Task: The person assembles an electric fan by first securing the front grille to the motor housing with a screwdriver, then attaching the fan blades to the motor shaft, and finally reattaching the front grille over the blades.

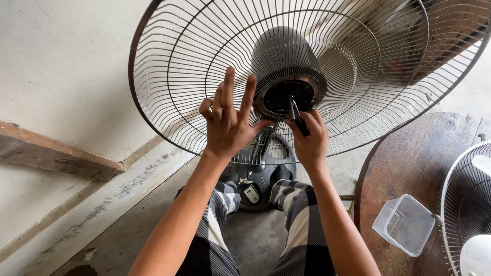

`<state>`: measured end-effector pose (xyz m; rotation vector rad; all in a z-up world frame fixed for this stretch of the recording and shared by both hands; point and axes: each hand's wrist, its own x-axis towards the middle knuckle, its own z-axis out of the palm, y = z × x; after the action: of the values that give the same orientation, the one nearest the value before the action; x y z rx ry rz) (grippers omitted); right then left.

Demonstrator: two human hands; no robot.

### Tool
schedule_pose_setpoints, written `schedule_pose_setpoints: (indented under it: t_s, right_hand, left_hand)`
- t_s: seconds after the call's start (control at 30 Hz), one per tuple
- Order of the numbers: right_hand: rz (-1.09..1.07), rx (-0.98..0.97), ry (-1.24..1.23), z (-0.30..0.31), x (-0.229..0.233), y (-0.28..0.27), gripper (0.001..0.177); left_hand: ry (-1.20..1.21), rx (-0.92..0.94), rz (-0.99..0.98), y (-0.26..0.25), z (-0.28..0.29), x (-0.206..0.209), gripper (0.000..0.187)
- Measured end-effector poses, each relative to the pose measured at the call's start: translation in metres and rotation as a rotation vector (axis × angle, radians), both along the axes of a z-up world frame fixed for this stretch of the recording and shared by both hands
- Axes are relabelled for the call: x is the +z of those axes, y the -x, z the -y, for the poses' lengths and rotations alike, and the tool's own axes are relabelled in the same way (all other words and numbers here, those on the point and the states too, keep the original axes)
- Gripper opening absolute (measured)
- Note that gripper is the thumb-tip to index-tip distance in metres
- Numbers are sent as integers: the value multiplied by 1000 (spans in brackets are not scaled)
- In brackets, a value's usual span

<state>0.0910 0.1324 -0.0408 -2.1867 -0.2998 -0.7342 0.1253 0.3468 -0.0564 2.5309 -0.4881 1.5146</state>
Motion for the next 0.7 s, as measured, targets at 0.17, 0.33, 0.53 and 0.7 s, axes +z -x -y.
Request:
schedule_pose_setpoints:
  t_s: [0.17, 0.33, 0.53, 0.7]
  right_hand:
    - [0, -8, -27, -6, -1, 4, 18]
    - [33, -18, -38, -10, -5, 5, 15]
    - [60, -39, -90, -12, -11, 3, 15]
    - [66, -98, -68, -14, -19, 1, 18]
  left_hand:
    - [8, -13, 2, 0, 0, -2, 125]
    - [-3, 15, 9, 3, 3, -9, 124]
    - [-12, 28, 18, 3, 8, -13, 121]
    - [-1, 70, 24, 6, 8, -17, 114]
